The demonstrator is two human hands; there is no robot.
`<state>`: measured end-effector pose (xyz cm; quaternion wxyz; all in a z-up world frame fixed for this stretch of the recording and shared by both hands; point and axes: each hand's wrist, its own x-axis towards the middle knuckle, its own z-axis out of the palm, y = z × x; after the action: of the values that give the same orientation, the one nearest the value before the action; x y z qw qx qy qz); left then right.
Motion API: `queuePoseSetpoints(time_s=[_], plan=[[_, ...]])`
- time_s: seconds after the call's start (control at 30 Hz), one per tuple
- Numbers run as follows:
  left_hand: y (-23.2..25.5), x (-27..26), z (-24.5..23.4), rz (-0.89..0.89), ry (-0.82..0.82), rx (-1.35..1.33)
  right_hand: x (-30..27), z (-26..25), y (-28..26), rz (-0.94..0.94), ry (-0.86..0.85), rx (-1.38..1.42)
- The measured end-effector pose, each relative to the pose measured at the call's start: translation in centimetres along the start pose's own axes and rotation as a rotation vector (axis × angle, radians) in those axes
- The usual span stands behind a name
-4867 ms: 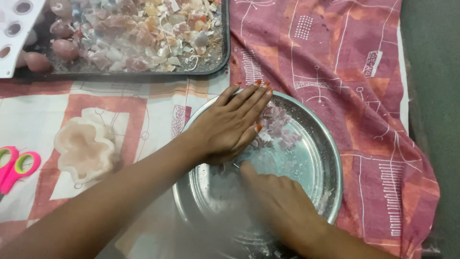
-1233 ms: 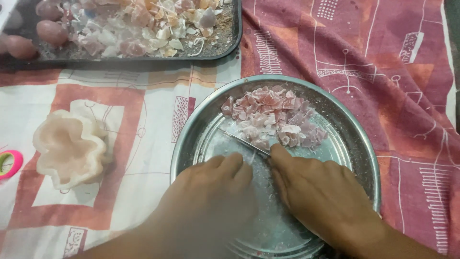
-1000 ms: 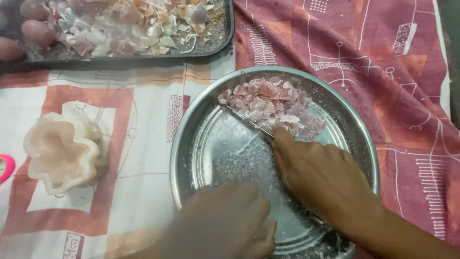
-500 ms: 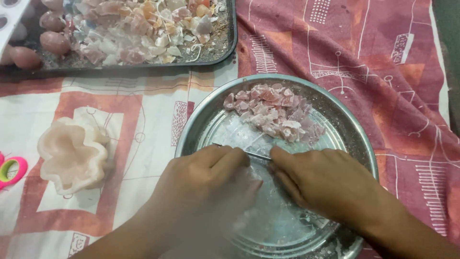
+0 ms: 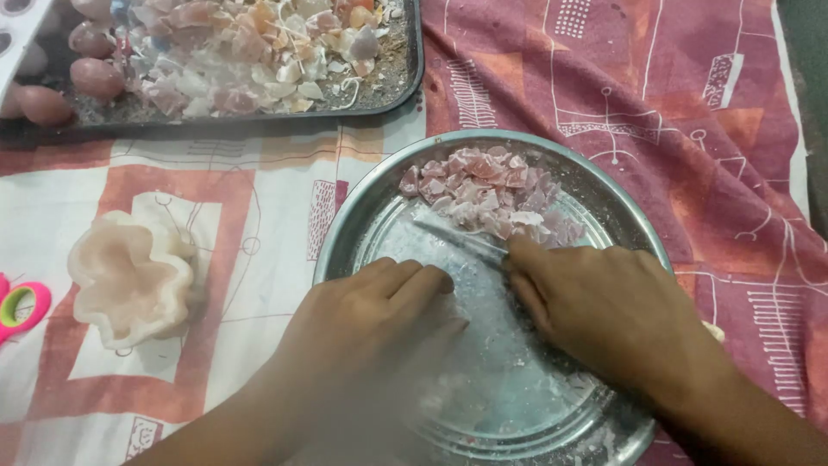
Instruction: The person is cutting pieces of colorful wax or solidified fragrance on a metal plate using a small knife.
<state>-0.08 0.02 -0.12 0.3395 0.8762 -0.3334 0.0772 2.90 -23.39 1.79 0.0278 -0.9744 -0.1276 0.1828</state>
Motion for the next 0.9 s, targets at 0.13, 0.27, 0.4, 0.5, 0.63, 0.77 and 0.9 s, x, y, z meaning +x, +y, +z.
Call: queuePoseSetpoints(time_s=[0.13,0.27,0.4,0.5,0.63,0.77,0.9], plan=[[-0.2,0.0,0.2,-0.068,-0.015,-0.013,0.1,0.3,0.4,-0.069,0.014,-0.03],[-0.4,0.0,0.5,-0.178,-0.042,0.035,0.1,-0.9,-0.8,-0.061,-0.048,0.022],[-0.7,-0.1,0.8,-0.045,0.058,0.072,0.3,-0.6,-0.3,-0.05,0.056,0.043],[-0.7,0.1,0.8,-0.092,0.066,0.043,-0.1,1.6,0.6,-0.189,0.092,0.106],[-1.0,0.0,0.8,-0.152,0.022,0.003,-0.3,0.2,-1.0,-0.17,0.104,0.126],[-1.0,0.0,0.4,-0.078,0.02,0.026,-0.4,0.2,-1.2,-0.153,0.134,0.134],[-0.6,0.2,0.7,-0.157,0.003,0.078,-0.4,0.3,-1.4,-0.116,0.127,0.139]])
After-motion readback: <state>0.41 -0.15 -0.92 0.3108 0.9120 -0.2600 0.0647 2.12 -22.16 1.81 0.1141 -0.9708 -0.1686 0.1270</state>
